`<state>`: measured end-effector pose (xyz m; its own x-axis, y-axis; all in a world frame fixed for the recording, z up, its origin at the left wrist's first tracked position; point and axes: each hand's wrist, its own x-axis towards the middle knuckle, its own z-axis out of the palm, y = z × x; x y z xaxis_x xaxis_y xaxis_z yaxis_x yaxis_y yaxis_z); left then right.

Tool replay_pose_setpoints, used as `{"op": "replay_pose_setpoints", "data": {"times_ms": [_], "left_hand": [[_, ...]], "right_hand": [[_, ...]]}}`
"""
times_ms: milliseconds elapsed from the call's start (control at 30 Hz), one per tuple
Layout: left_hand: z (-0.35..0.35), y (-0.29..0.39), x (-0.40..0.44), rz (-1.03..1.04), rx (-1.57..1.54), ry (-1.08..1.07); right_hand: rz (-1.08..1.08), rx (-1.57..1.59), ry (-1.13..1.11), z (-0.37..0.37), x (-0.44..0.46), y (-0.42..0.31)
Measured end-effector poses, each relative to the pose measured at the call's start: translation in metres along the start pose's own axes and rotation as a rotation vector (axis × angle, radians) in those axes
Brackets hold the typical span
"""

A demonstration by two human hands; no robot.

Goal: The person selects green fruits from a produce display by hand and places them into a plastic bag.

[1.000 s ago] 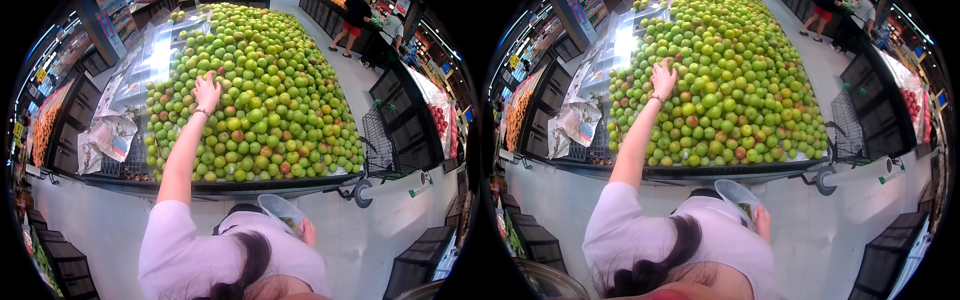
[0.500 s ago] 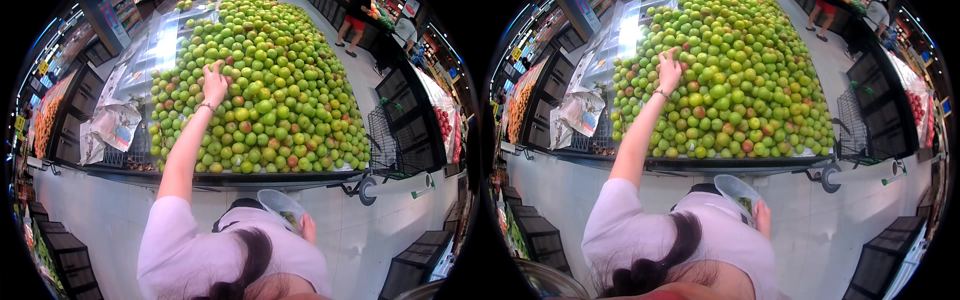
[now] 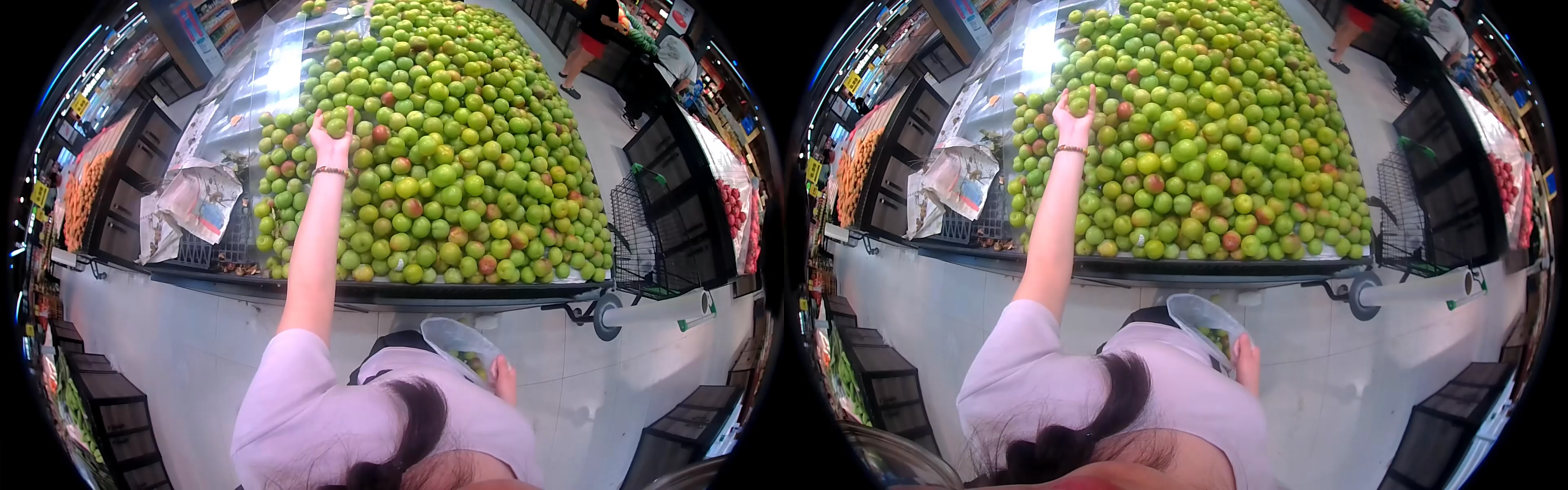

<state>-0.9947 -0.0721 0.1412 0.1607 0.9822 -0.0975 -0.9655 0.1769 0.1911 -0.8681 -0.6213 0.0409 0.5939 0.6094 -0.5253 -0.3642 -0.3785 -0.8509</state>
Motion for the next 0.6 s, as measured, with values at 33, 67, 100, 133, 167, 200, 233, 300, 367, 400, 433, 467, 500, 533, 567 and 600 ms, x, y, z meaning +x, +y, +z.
{"op": "replay_pose_setpoints", "data": {"times_ms": [33, 67, 100, 133, 167, 200, 233, 300, 367, 400, 433, 467, 500, 533, 567, 600], "left_hand": [[-0.003, 0.002, 0.003, -0.026, 0.006, -0.005], [-0.005, 0.004, 0.007, -0.053, 0.013, -0.01], [-0.007, 0.005, 0.011, -0.082, 0.019, -0.017], [-0.008, 0.007, 0.009, -0.144, 0.006, -0.065], [-0.009, 0.008, 0.007, -0.173, 0.001, -0.135], [-0.01, 0.007, 0.005, -0.202, -0.004, -0.205], [-0.011, 0.007, 0.003, -0.232, -0.009, -0.276], [-0.007, 0.006, -0.006, -0.293, -0.006, -0.332], [0.002, 0.0, -0.019, -0.326, 0.007, -0.343], [0.002, -0.003, -0.021, -0.387, -0.078, -0.348], [0.003, -0.006, -0.024, -0.411, -0.121, -0.339], [0.004, -0.009, -0.028, -0.435, -0.164, -0.329], [0.003, -0.013, -0.029, -0.46, -0.208, -0.318], [0.001, -0.018, -0.029, -0.484, -0.247, -0.281], [-0.002, -0.022, -0.029, -0.469, -0.248, -0.262], [-0.006, -0.027, -0.03, -0.459, -0.249, -0.241]], "right_hand": [[0.0, 0.004, -0.008, 0.0, 0.001, 0.0], [0.0, 0.008, -0.015, 0.001, 0.001, 0.0], [0.012, 0.015, -0.02, 0.001, 0.002, 0.0], [0.023, 0.022, -0.024, 0.002, 0.002, -0.002], [0.034, 0.03, -0.027, 0.003, 0.002, -0.003], [0.036, 0.031, -0.009, 0.004, 0.003, -0.003], [0.038, 0.032, 0.01, 0.005, 0.004, -0.004], [0.03, 0.043, 0.032, 0.008, 0.005, -0.004], [0.009, 0.06, 0.039, 0.009, 0.007, -0.007], [0.008, 0.058, 0.042, 0.01, 0.007, -0.008], [0.005, 0.055, 0.046, 0.011, 0.007, -0.009], [0.003, 0.053, 0.05, 0.012, 0.007, -0.011], [-0.002, 0.058, 0.058, 0.014, 0.007, -0.013], [-0.005, 0.063, 0.069, 0.016, 0.006, -0.015], [-0.005, 0.069, 0.084, 0.018, 0.005, -0.016], [-0.008, 0.064, 0.091, 0.019, 0.005, -0.016]]}}
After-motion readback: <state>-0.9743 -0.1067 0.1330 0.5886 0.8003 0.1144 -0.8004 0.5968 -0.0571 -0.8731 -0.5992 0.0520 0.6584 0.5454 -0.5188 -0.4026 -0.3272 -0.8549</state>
